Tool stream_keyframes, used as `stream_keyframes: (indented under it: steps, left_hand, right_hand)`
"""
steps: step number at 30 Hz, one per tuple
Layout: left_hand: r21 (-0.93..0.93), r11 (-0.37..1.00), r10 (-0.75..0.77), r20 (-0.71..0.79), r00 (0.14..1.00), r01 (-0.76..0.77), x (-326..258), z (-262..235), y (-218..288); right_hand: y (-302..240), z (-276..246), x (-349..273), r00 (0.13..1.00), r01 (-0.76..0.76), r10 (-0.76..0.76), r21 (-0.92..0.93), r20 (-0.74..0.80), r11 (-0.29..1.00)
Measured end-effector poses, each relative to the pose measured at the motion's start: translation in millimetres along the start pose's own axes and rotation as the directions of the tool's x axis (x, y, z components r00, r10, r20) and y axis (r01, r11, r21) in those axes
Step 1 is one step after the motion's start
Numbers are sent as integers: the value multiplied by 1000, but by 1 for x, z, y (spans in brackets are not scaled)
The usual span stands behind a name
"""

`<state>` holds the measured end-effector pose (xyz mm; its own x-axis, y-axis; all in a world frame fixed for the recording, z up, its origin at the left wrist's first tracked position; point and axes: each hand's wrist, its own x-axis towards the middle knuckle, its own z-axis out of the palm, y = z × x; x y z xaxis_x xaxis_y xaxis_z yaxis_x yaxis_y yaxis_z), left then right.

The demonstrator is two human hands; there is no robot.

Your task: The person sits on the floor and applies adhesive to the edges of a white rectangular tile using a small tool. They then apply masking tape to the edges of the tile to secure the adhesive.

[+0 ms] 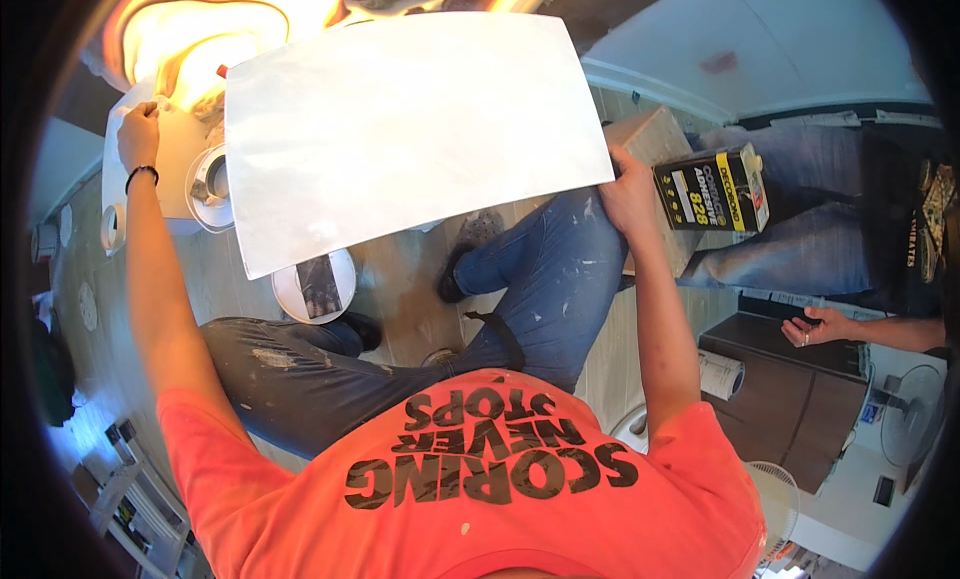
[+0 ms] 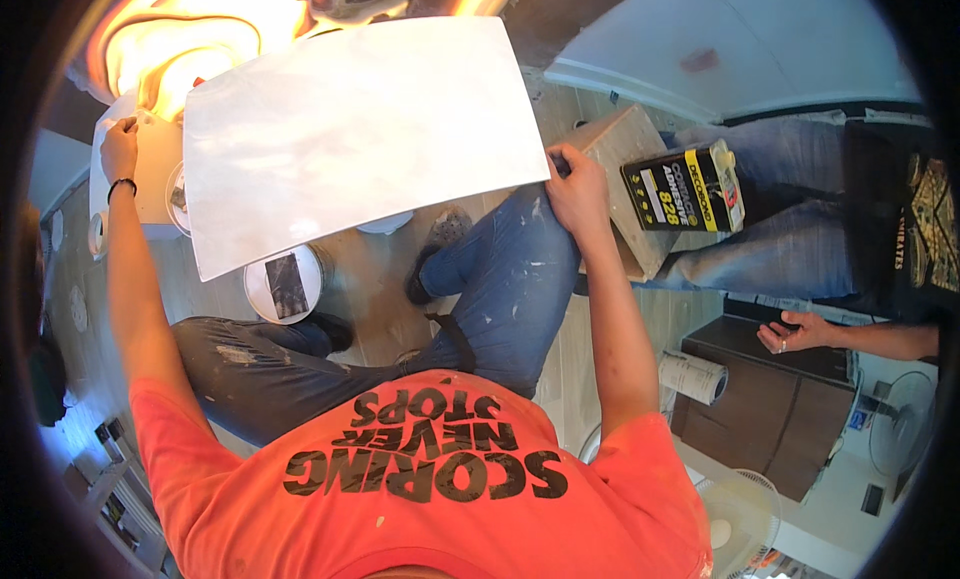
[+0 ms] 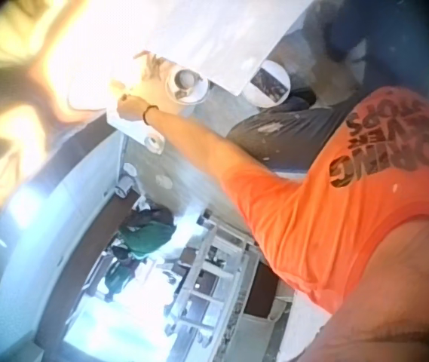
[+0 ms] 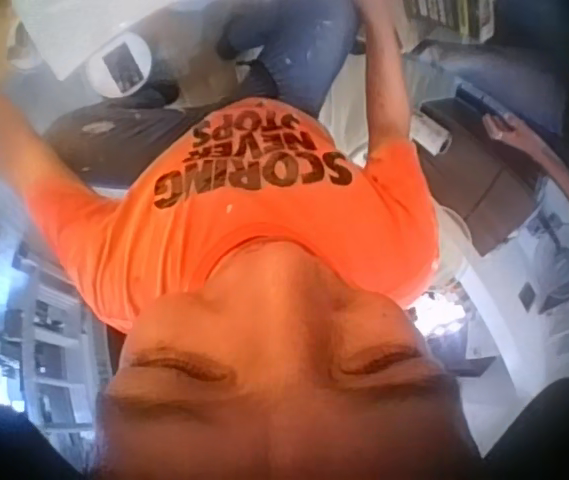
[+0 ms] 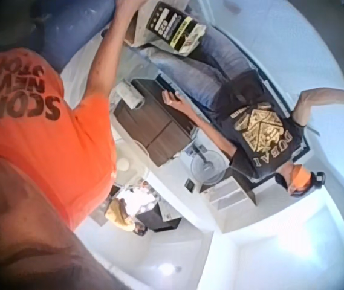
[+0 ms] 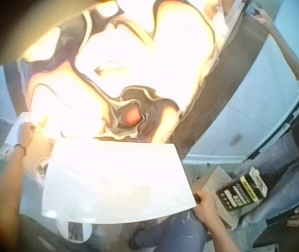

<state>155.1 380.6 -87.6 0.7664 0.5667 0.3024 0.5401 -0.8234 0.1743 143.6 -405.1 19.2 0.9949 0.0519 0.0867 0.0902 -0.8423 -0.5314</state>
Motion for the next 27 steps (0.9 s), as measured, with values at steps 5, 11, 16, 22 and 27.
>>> stream_keyframes:
  steps: [5, 11, 16, 22, 27]
  left_hand:
    - [1, 1000, -16, -56, 998, 16, -3, -6, 6]
    - [-7, 1000, -10, -106, 994, 10, -27, -57, 33]
    - [-11, 999, 33, -284, 958, -37, -39, -132, 55]
    - [-326, 945, -148, -422, 895, 3, -85, -243, 87]
    - [-408, 911, -177, -527, 831, -65, -154, -288, 99]
  right_hand:
    - [2, -1, 2, 999, -43, 42, 58, 29, 997]
    - [4, 2, 4, 998, -64, 66, 122, -6, 990]
    - [26, -13, 22, 978, 38, 86, 559, -193, 828]
    - [-101, -88, 59, 857, 438, -191, 480, -479, 760]
    - [-295, -59, 48, 384, 868, -869, 445, -314, 223]
